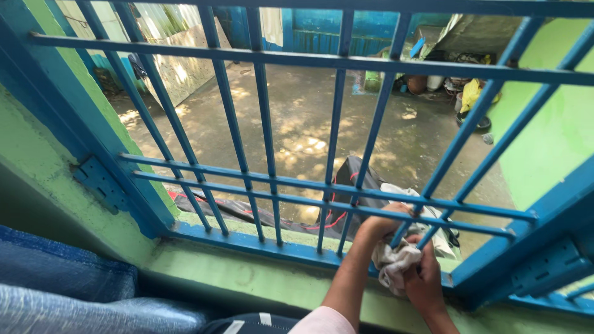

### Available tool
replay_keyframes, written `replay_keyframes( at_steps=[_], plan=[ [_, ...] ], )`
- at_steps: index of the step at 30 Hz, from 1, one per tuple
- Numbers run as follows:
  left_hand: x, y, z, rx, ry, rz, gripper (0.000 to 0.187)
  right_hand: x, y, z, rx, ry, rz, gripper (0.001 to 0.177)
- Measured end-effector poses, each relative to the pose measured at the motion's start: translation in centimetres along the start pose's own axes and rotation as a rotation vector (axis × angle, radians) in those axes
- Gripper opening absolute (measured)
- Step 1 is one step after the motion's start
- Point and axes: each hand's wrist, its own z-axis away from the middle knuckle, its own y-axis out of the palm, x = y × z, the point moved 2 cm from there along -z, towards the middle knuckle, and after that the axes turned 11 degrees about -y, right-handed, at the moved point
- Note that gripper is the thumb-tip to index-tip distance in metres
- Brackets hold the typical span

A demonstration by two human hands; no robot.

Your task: The person wipes the blue metal bars of a window grille using a white cloth. They systematically clean the vertical and horizontal bars, moving the cloth back and forth to remove dust or dirt.

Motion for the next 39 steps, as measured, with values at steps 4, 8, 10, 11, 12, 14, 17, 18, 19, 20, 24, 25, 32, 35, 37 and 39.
replay_keyframes(
  at_steps=[4,8,10,11,12,14,17,18,19,20,24,25,32,35,37,39],
  plan=[
    [0.9,0.2,2.4,0.0,-0.112,0.206,0.037,1.3,-0.2,-0.1,0.0,0.102,0.065,0.038],
    [-1.1,-0.4,6.7,-0.066,-0.021,0.293,0.034,5.7,-0.2,-1.7,-0.022,0.085,-0.025,0.036],
    [-2.9,-0.4,9.0,-0.015,-0.03,0.467,0.035,8.1,-0.2,-2.7,-0.071,0.038,0.005,0.036],
    [-4.0,-0.3,9.7,0.049,-0.071,0.616,0.037,9.1,-0.1,-3.4,-0.105,-0.04,0.048,0.037],
    [-4.7,0.0,10.5,0.113,-0.114,0.77,0.038,9.9,-0.2,-4.0,-0.135,-0.117,0.092,0.038],
    [-5.3,0.6,11.6,0.159,-0.009,0.897,0.035,10.5,-0.2,-4.2,-0.158,-0.216,0.09,0.038],
    [-3.8,2.3,10.9,0.014,0.149,0.819,0.04,9.1,0.2,-4.3,-0.138,-0.238,-0.004,0.036],
    [-2.8,2.8,10.5,-0.07,0.198,0.748,0.043,8.3,0.1,-4.2,-0.128,-0.215,-0.002,0.037],
    [-2.0,2.7,9.9,-0.1,0.293,0.598,0.039,7.4,0.0,-4.0,-0.119,-0.193,-0.001,0.038],
    [-1.5,2.4,9.3,-0.129,0.389,0.444,0.036,6.5,-0.2,-3.8,-0.115,-0.149,-0.02,0.036],
    [-0.7,0.5,6.8,-0.006,0.118,0.385,0.039,4.1,-0.3,-3.1,-0.128,-0.091,-0.064,0.029],
    [-1.0,0.5,6.4,-0.034,0.1,0.329,0.039,3.8,-0.4,-3.1,-0.137,-0.107,-0.066,0.029],
    [-3.5,-0.5,7.1,-0.133,-0.243,0.279,0.048,2.8,-0.5,-3.0,-0.142,-0.135,-0.029,0.03],
    [-3.6,-0.1,6.9,-0.149,-0.146,0.224,0.048,2.2,-0.7,-2.7,-0.155,-0.094,-0.023,0.028],
    [-3.4,-0.3,5.9,-0.128,0.026,0.213,0.042,2.4,-0.7,-3.2,-0.132,-0.175,0.017,0.034],
    [-2.5,-0.2,4.9,-0.037,0.197,0.298,0.029,2.2,-0.4,-3.8,-0.157,-0.066,-0.049,0.034]
  ],
)
